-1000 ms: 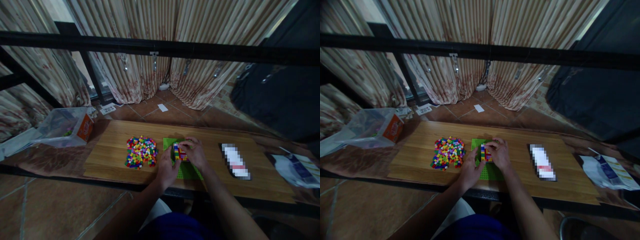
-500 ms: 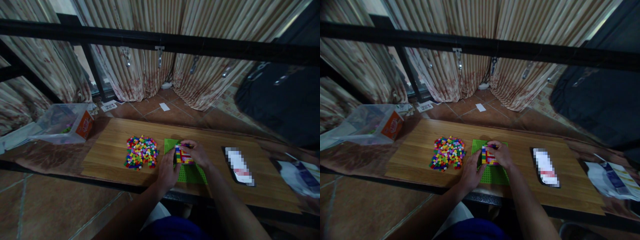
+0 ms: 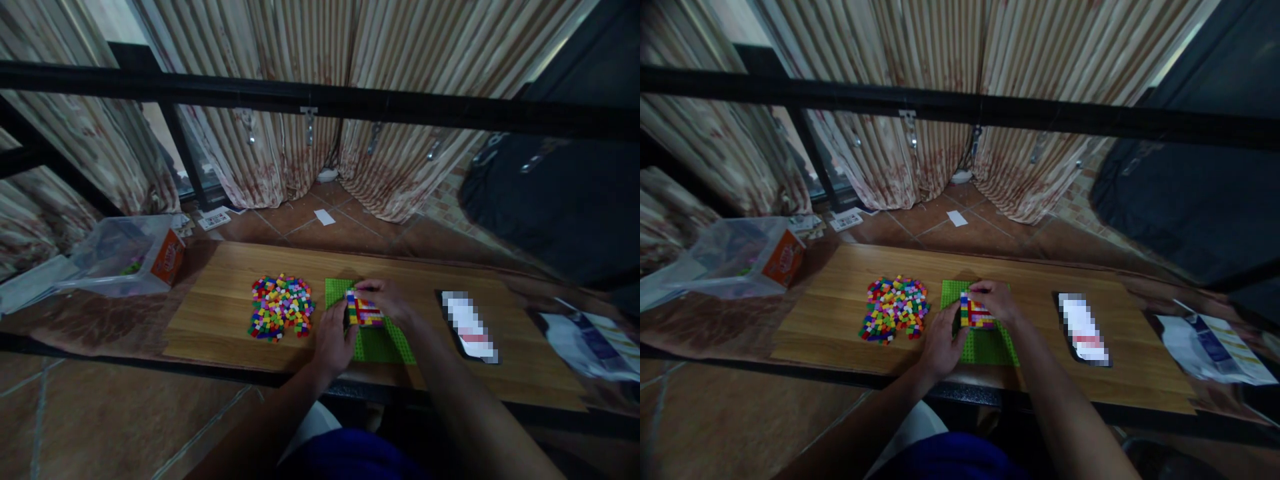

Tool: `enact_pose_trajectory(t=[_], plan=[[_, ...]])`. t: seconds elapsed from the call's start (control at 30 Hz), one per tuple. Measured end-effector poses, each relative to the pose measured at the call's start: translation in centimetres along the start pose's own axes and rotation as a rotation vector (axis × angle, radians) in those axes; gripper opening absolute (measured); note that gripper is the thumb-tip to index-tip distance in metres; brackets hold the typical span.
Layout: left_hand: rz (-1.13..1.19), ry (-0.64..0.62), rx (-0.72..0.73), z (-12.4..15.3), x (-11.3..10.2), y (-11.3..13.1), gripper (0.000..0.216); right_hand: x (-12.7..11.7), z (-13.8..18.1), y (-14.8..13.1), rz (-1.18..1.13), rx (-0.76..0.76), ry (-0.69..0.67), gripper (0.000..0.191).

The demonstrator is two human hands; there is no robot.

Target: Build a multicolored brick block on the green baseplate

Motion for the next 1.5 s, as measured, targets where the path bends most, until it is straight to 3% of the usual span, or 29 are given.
enact_pose_trajectory(t=[0.27, 0.47, 0.53, 0.9, 1.13, 1.5], plan=[[0.037, -0.110, -0.070, -1.8, -1.1, 0.8, 0.071, -2.4, 0.7, 1.6, -0.132, -0.109, 0.311, 0.048], [-0.027, -0.132, -0.057, -2.5, -0.1, 0.8, 0.085, -3.2, 5.4, 4.1, -0.073, -0.155, 0.464, 0.052], [-0.050, -0.118, -0.006, -2.3, 0.2, 0.5, 0.082, -3.0, 6.9, 4.6, 0.053, -0.265, 0.492, 0.053], [-0.186, -0.123, 0.085, -1.2, 0.6, -0.2, 0.080, -1.3, 8.3, 4.5, 0.231, -0.401, 0.325, 0.051], [-0.309, -0.185, 0.122, -0.7, 0.7, -1.2, 0.085, -1.1, 8.7, 4.8, 0.259, -0.348, 0.324, 0.051], [-0.303, -0.145, 0.128, -0.9, 1.0, -0.6, 0.086, -1.0, 8.5, 4.3, 0.284, -0.359, 0.348, 0.053]])
Point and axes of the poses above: each hand's wrist, its own z-axis away from the middle knuckle, its own x-axis out of the palm, y = z × x, the point moved 2 cm from there along -z, towards the middle knuckle, and after that the axes turned 13 degrees about y, right-handed, at the moved point
